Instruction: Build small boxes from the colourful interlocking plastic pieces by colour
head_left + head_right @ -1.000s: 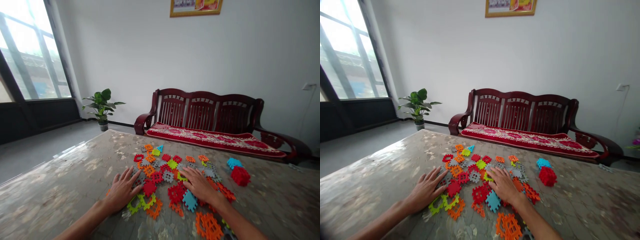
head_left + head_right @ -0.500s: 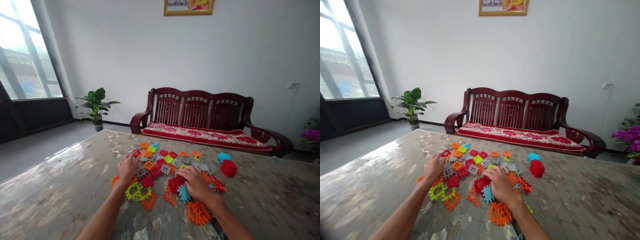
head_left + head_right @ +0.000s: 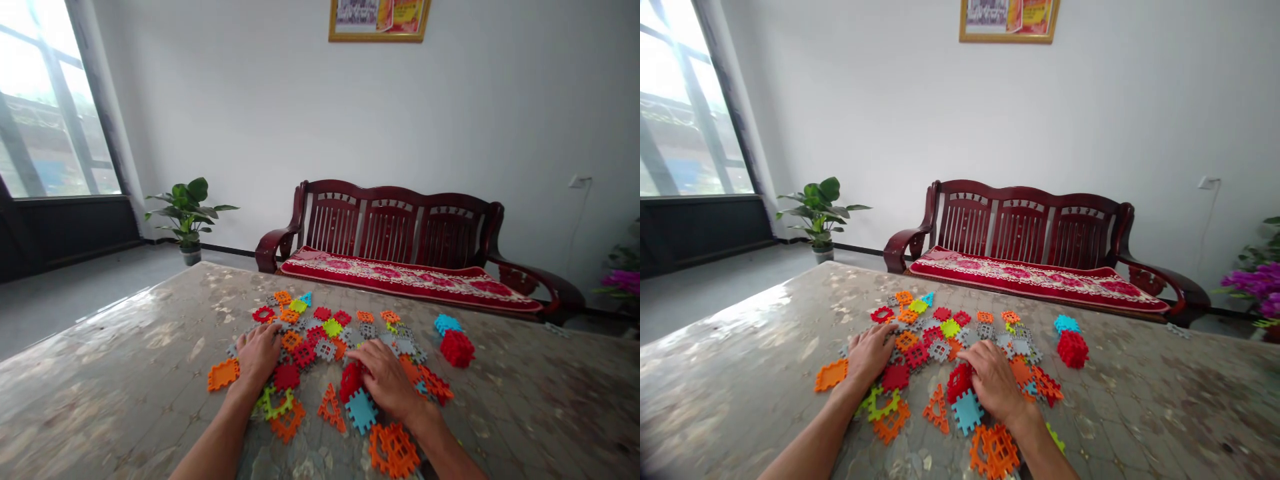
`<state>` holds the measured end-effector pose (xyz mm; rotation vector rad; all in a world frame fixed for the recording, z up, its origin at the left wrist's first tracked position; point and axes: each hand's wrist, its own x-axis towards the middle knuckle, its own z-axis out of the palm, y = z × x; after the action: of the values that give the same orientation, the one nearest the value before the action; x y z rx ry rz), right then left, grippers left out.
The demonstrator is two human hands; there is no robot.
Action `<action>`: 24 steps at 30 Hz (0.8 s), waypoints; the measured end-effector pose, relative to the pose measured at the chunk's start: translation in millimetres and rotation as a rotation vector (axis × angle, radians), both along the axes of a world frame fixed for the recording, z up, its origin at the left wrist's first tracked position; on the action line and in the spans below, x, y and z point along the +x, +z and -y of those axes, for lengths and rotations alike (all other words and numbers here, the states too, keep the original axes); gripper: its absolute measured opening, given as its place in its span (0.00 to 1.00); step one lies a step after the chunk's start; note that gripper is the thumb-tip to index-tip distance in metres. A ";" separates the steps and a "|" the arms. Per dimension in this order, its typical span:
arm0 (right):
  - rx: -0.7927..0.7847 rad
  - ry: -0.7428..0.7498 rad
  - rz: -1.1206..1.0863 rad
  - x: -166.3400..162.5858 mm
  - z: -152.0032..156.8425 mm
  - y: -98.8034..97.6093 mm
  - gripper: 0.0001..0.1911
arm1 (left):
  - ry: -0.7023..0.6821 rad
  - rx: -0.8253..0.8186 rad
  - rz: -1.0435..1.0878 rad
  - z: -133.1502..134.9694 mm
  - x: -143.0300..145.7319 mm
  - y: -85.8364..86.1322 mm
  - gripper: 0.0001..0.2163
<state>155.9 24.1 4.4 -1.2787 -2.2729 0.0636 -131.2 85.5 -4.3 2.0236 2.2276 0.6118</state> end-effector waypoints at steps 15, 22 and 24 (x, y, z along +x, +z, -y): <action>0.296 -0.317 -0.020 47.3 -7.2 -10.4 0.20 | -0.012 0.024 -0.031 -5.0 -1.1 -5.3 0.17; 0.072 -0.315 -0.055 58.3 -7.8 -9.2 0.28 | -0.026 0.032 -0.037 -6.2 -2.9 -8.7 0.17; -0.039 -0.279 -0.106 65.5 -7.7 -9.6 0.33 | -0.028 0.027 -0.038 -6.6 -3.3 -9.1 0.17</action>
<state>221.4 31.8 -5.2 -1.5623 -1.9950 0.0737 -134.5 92.1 -13.4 2.0930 2.2193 0.6100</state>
